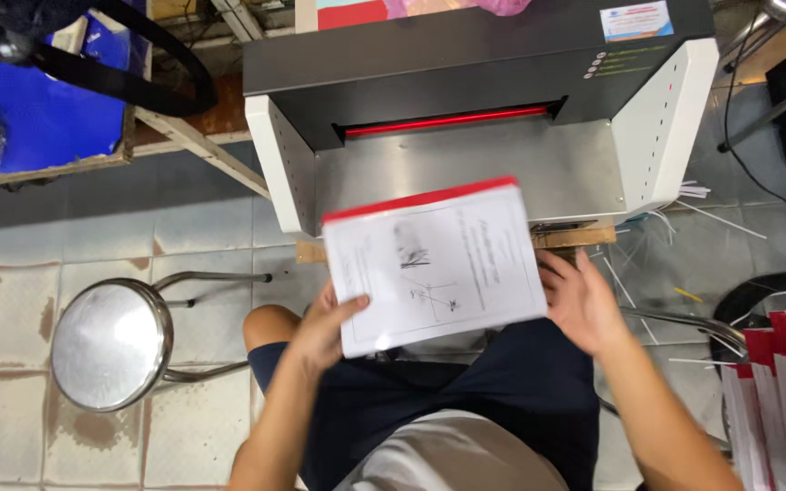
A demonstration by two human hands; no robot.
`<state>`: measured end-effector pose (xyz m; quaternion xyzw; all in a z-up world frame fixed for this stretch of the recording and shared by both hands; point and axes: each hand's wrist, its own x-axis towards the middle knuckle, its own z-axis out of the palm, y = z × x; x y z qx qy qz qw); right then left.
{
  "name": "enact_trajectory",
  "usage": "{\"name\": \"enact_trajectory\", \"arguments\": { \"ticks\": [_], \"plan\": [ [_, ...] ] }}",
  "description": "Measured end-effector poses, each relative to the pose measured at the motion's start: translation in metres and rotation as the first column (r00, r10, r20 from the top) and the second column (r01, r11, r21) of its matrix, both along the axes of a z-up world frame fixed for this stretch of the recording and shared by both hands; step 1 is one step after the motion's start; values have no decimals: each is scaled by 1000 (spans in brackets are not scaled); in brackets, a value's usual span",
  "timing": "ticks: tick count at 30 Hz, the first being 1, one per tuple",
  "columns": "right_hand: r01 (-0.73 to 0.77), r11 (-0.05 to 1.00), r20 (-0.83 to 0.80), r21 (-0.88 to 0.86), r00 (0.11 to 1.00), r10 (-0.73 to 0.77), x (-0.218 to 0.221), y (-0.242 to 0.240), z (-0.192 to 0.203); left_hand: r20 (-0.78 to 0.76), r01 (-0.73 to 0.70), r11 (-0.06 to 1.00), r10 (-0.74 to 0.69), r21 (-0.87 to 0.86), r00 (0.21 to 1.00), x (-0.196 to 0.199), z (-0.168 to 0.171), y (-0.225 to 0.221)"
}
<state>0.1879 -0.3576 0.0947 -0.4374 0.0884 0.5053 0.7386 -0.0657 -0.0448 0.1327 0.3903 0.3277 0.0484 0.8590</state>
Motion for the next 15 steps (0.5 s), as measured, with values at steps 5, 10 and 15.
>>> {"name": "enact_trajectory", "arguments": {
  "ticks": [5,10,15],
  "plan": [
    [-51,970,123,-238,989,82,13,-2,4,-181,335,935,-311,118,933,84,26,50],
    [226,963,151,-145,967,-204,-9,11,24,-16,-323,904,340,279,940,105,61,47],
    [431,899,63,85,898,-436,-27,62,21,218,-421,634,376,648,901,77,33,-45]
  ]
}}
